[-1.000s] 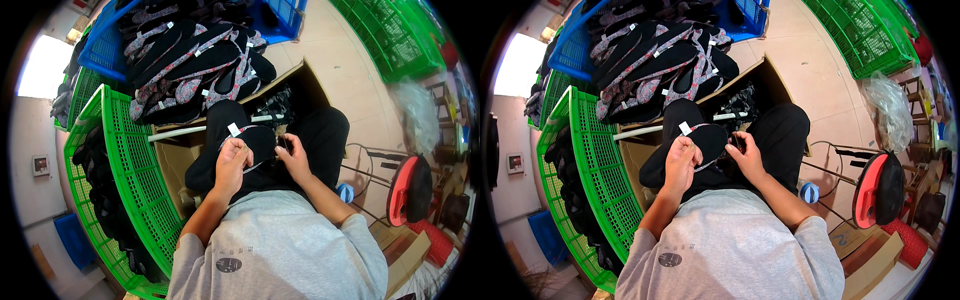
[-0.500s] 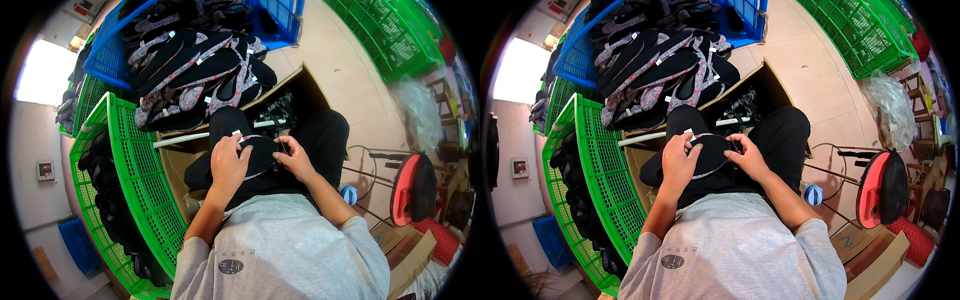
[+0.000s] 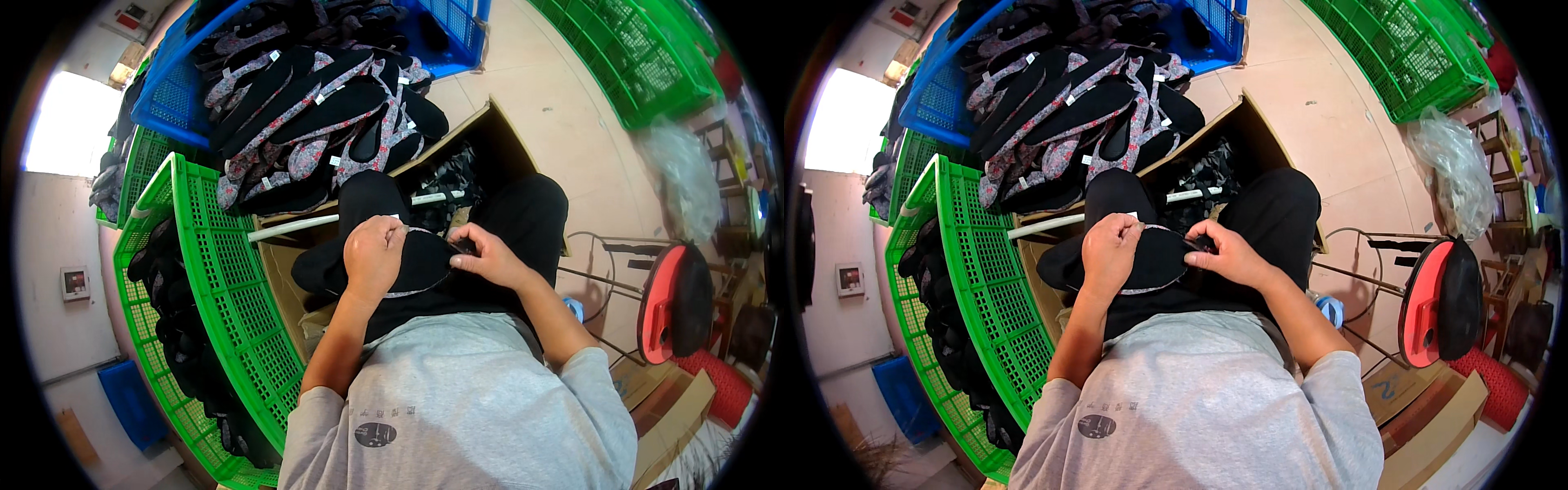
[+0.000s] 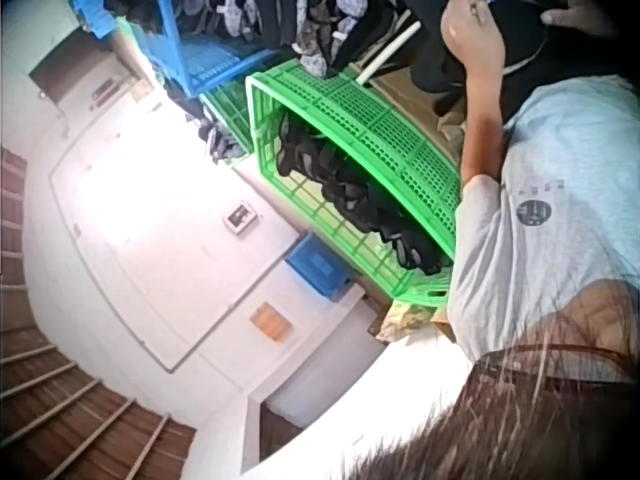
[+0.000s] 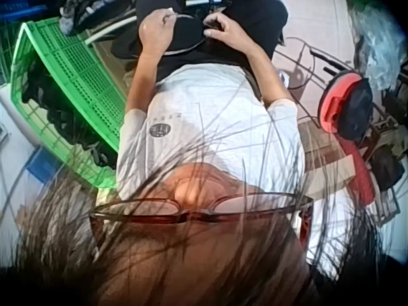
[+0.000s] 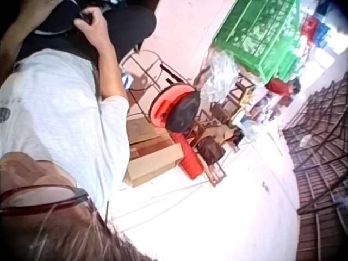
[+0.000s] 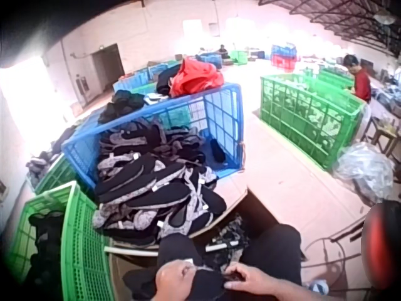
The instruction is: The person sits on the floor and assembles slippers by hand. They pick up a black sole and a patterned fabric upper, align them, and press the edges together to secure the bond. The person repeats this process for multiple units, handling them one at a time.
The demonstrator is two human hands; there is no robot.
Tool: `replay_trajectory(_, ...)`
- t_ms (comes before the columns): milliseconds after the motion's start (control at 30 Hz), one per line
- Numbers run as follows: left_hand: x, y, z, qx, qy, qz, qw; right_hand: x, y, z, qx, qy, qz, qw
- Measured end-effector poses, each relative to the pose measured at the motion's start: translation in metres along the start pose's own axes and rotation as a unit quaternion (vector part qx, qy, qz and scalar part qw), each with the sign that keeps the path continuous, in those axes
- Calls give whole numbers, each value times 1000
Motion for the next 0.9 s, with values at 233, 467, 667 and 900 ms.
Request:
replay_trajectory(233, 0, 1, 2, -6, 7, 21, 1000, 23, 28, -14, -20, -157, -18, 987)
replay_trajectory(467, 2, 3, 3, -9, -10, -1, 1000, 45, 47, -3, 58, -302, 31, 951)
replay_trajectory(667, 3, 3, 3, -12, -13, -3, 1000, 49, 55, 6, 58, -341, 39, 938)
replay_trajectory(900, 5, 2, 6, -24, -1, -2, 1000, 53, 60, 9, 56, -349, 36, 935)
Point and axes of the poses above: each hand's wrist, its own y-axis towards the middle knuckle, its own z-axis out of the palm, x = y × z, the point moved 2 cm from there along y, towards the middle knuckle
